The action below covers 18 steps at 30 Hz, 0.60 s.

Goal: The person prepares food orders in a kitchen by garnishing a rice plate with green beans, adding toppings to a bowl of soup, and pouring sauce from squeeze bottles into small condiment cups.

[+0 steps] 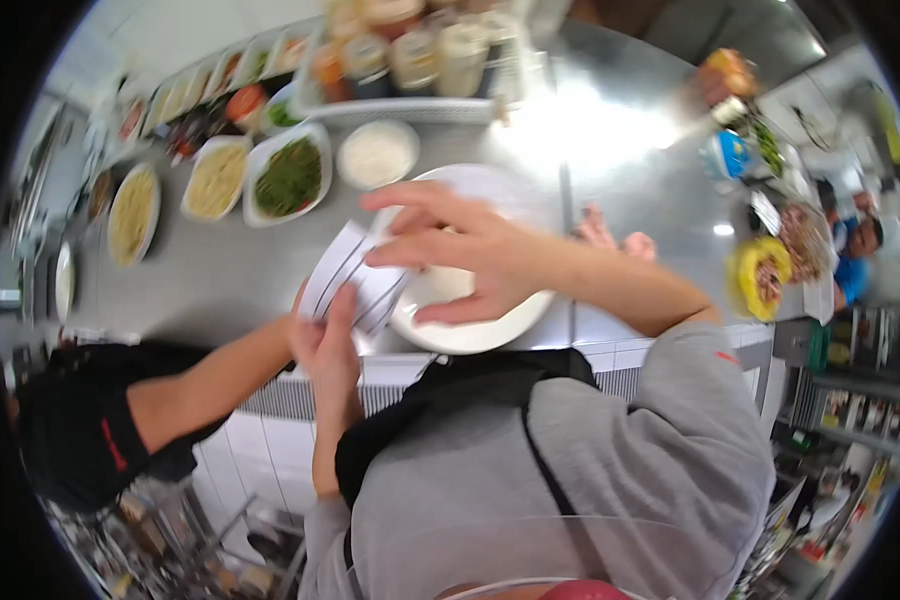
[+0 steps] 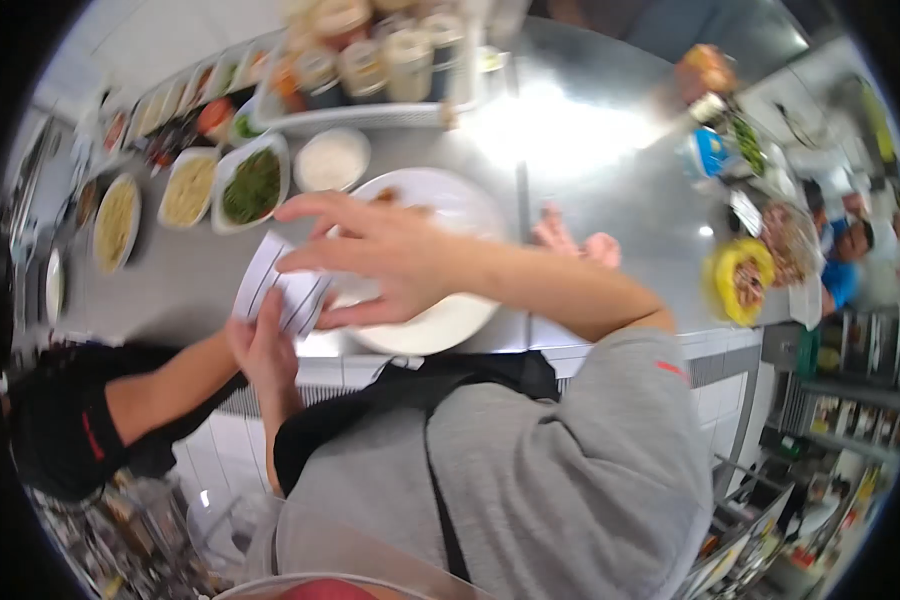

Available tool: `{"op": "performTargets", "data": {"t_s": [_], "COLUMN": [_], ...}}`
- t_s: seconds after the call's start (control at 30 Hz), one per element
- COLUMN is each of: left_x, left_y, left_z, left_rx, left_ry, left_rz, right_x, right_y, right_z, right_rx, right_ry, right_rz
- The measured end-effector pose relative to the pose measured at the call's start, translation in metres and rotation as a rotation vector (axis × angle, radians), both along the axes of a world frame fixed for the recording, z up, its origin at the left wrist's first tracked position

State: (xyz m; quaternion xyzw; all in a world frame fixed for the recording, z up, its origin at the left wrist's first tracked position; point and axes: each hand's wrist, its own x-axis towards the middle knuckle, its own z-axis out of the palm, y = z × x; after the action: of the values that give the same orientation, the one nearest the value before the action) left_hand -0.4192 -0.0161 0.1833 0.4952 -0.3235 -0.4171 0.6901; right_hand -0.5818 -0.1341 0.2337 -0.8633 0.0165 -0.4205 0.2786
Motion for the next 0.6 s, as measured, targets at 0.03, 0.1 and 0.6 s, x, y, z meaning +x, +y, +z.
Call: {"op": "performTargets", "data": {"t_s": [0.03, 0.1, 0.6], "left_x": [-0.013, -0.056, -0.343], "left_y": [0.006, 0.012, 0.018], "left_z": [-0.001, 0.000, -0.017], "left_rx": [0.031, 0.056, -0.019], "left_ry": [-0.123, -0.313, -0.319], "left_rz": [-0.037, -0.038, -0.171], "right_x": [-0.014, -0.045, -0.604], "right_y": [0.004, 0.016, -0.090], "right_z": [-0.016, -0.042, -0.090], "right_rx": [0.230, 0.518, 0.571], "right_ry": [-0.019, 0.076, -0.494], "right_rz": [0.066, 0.073, -1.363]}}
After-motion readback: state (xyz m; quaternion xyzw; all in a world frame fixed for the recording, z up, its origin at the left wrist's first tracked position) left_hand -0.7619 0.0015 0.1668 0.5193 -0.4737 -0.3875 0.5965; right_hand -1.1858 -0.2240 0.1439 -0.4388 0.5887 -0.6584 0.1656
